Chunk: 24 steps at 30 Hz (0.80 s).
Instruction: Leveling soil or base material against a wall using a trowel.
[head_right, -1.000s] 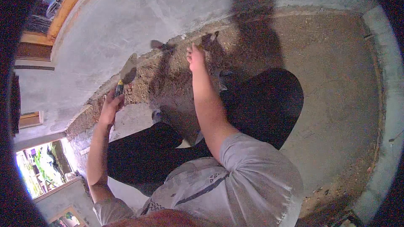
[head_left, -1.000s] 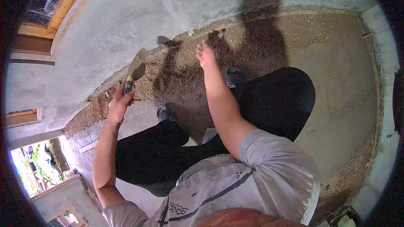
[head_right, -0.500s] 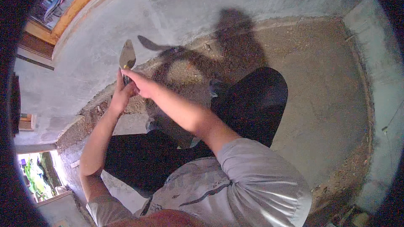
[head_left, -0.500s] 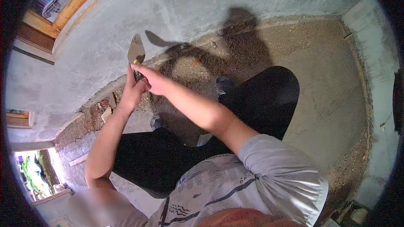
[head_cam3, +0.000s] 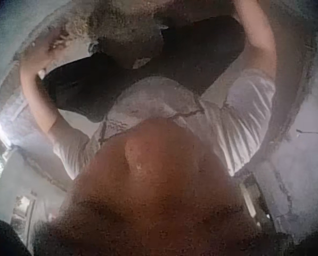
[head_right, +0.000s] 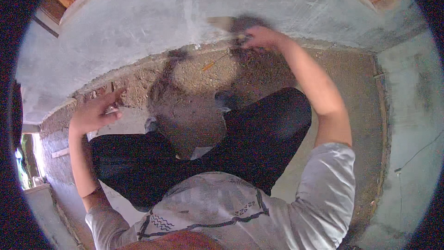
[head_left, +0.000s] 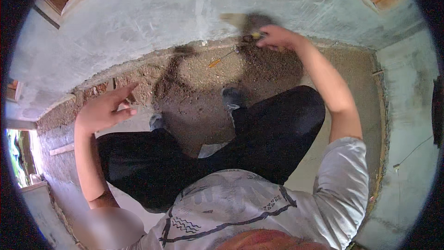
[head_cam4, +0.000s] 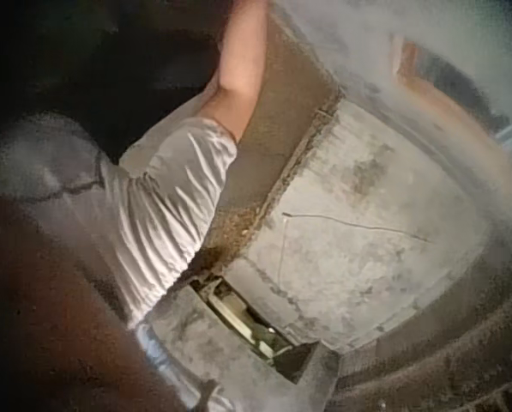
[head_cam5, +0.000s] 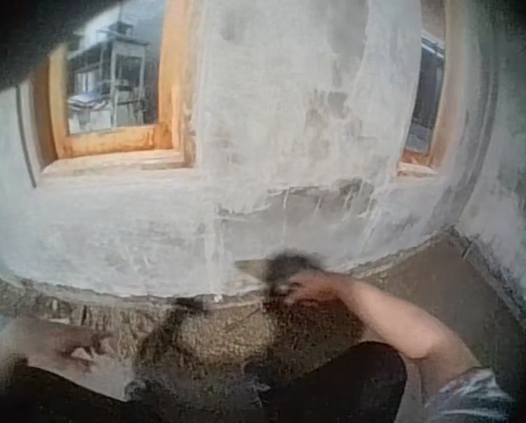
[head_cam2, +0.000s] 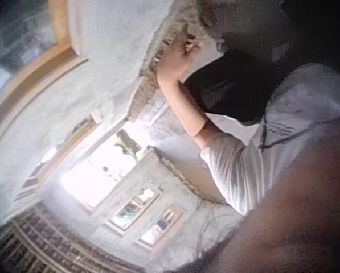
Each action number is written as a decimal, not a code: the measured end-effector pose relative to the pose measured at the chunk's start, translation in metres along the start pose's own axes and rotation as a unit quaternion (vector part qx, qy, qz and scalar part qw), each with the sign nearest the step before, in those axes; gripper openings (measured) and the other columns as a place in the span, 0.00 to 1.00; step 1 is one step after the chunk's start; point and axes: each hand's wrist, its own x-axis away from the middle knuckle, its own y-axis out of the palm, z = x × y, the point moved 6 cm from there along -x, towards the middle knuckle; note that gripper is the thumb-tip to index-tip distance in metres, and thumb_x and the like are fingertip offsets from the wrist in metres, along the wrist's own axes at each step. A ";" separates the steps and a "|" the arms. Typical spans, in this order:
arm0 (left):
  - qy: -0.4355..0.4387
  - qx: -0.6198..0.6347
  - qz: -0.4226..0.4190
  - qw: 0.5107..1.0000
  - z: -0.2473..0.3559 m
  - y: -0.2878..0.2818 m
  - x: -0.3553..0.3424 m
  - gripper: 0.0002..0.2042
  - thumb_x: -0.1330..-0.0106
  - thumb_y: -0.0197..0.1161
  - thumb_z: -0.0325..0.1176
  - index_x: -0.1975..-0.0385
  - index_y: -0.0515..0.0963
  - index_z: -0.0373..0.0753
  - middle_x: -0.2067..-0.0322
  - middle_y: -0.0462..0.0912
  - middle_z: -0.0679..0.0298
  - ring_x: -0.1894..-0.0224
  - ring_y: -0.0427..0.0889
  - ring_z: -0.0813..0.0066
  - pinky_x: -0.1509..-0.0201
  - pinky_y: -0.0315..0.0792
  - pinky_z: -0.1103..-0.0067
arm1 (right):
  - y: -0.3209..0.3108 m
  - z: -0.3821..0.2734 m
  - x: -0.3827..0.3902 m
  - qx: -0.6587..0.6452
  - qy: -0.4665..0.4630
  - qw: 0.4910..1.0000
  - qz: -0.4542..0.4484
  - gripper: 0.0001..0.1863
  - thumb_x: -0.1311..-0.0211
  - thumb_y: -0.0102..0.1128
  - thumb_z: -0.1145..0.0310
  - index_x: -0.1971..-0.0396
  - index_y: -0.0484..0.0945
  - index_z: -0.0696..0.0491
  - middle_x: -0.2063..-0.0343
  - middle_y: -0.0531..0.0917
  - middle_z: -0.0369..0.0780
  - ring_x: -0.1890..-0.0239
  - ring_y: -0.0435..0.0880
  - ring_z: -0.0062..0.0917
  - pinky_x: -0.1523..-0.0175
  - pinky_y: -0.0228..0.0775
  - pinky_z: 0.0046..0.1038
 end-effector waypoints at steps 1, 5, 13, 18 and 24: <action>-0.007 0.004 -0.001 1.000 0.000 0.000 0.010 0.37 0.34 0.62 0.49 0.29 0.58 0.38 0.56 0.80 0.53 0.59 0.82 0.61 0.51 0.74 0.70 | 0.001 0.037 0.011 -0.106 0.042 0.992 0.063 0.16 0.43 0.70 0.63 0.61 0.75 0.55 0.81 0.75 0.34 0.81 0.73 0.18 0.79 0.64 0.25; -0.012 0.061 0.055 0.997 -0.003 0.005 0.032 0.38 0.38 0.65 0.48 0.31 0.60 0.35 0.57 0.80 0.53 0.58 0.80 0.59 0.50 0.73 0.69 | 0.059 0.232 0.032 -0.238 0.192 0.921 0.242 0.14 0.43 0.69 0.68 0.62 0.74 0.56 0.84 0.74 0.35 0.82 0.73 0.20 0.82 0.60 0.28; -0.126 0.029 -0.054 0.990 -0.001 0.032 0.038 0.37 0.39 0.65 0.50 0.33 0.62 0.35 0.56 0.80 0.52 0.53 0.80 0.53 0.48 0.72 0.66 | 0.222 0.262 -0.029 -0.358 0.249 0.892 0.117 0.11 0.40 0.66 0.64 0.66 0.77 0.55 0.80 0.77 0.34 0.82 0.73 0.18 0.77 0.63 0.23; -0.147 0.054 0.000 0.988 0.004 0.014 -0.008 0.37 0.37 0.64 0.51 0.32 0.61 0.36 0.56 0.80 0.52 0.54 0.80 0.55 0.48 0.73 0.66 | 0.251 0.253 -0.080 -0.487 0.135 0.854 0.125 0.11 0.37 0.65 0.65 0.60 0.80 0.55 0.76 0.80 0.32 0.82 0.71 0.14 0.78 0.62 0.20; -0.166 0.130 -0.041 0.977 -0.045 0.055 -0.048 0.36 0.35 0.64 0.48 0.32 0.60 0.37 0.55 0.81 0.52 0.54 0.81 0.55 0.50 0.74 0.66 | 0.221 0.407 -0.054 -0.474 0.234 0.798 0.290 0.20 0.37 0.65 0.60 0.49 0.80 0.55 0.70 0.85 0.37 0.80 0.76 0.23 0.75 0.69 0.25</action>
